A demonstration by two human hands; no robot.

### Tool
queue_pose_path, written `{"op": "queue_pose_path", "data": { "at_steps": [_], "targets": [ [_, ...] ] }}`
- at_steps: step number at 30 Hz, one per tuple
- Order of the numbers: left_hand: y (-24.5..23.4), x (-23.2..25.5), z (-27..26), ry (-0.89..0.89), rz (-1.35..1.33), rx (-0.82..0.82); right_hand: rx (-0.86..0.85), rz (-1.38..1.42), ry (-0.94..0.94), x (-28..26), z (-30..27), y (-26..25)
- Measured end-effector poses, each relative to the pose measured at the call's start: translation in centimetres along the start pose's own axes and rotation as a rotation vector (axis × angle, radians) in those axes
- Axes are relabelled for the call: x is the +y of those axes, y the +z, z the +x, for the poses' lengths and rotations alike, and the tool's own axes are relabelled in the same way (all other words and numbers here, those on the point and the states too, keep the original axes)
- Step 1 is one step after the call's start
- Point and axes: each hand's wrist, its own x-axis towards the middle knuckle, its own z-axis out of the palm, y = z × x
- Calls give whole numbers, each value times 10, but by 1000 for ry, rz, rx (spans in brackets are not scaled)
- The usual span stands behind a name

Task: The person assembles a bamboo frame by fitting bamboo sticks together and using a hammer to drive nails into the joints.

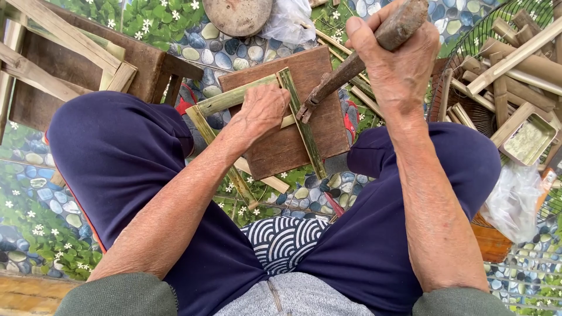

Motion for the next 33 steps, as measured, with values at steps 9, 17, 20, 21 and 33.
{"op": "queue_pose_path", "data": {
  "at_steps": [9,17,20,21,33],
  "targets": [
    [58,7,-1,28,135,27,-56,-33,-13,-5,-6,-5],
    [66,10,6,24,150,41,-277,156,-142,-40,-3,-15],
    [80,6,11,32,179,39,-235,124,-99,-43,-9,-19],
    [88,5,15,41,221,63,-164,84,-56,-44,-10,-20],
    [16,6,12,59,198,12,30,522,-123,41,-23,-20]
  ]
}}
